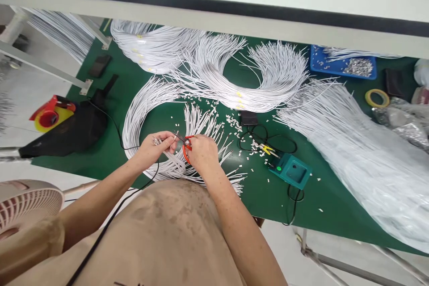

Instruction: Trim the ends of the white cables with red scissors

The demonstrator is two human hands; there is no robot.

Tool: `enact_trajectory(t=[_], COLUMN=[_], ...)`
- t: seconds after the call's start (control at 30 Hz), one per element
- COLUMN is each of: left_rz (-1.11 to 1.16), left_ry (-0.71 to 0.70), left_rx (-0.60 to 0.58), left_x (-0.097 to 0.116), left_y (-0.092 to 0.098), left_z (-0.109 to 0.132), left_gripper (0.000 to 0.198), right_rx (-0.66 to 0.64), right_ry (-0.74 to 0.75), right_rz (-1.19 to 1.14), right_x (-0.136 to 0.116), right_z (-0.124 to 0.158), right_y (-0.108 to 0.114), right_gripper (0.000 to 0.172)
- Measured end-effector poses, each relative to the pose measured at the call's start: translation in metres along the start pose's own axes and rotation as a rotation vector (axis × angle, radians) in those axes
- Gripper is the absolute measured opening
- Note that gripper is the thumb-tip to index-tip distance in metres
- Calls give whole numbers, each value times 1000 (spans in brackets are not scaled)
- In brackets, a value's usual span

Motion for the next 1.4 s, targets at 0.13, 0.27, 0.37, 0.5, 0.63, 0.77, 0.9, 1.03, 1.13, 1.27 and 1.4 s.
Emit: enact_trajectory(t=[0.13,0.27,0.37,0.5,0.63,0.77,0.9,1.03,1.13,1.27,1.4], left_rz=[-2,-38,-80,-137,-150,-54,162,333,357,329,253], left_ry=[11,3,-12,-25,-16,-22,-1,12,27,75,66], left_rx=[17,55,60,63,66,118,109,25,-88,-113,-28], left_x=[-2,-2,0,3,2,-2,-9,-6,-2,-8,-12], left_y=[1,3,3,4,5,7,-1,-18,-32,-32,-17], left_z=[0,0,1,2,2,2,-1,-1,3,5,-1], left_gripper=[25,25,25,25,25,28,34,40,43,43,43], right_rx=[-5,-61,-119,-160,-216,-238,-386,-548,-442,-182,99], right_ry=[-79,-208,-232,-323,-379,-449,-450,-446,-582,-588,-486], right_rz=[-269,-786,-1027,-1145,-1270,-1388,-1590,-1737,-1671,-1402,-1273], right_x=[13,23,15,14,15,20,11,-2,13,40,56], right_z=[-5,-13,-15,-14,-11,-9,-8,-7,-7,-11,-12], right_y=[1,3,2,-4,-12,-22,-40,-58,-70,-59,-20], right_gripper=[20,20,21,19,22,17,13,14,18,24,26])
Point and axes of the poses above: each hand's wrist, its own z-axis away from the middle knuckle, its own y-axis out of the back of the hand, x = y × z, the point moved 10 cm from there along -z, towards the middle knuckle, and after that the axes turned 15 degrees about -y, right-handed, at the moved point
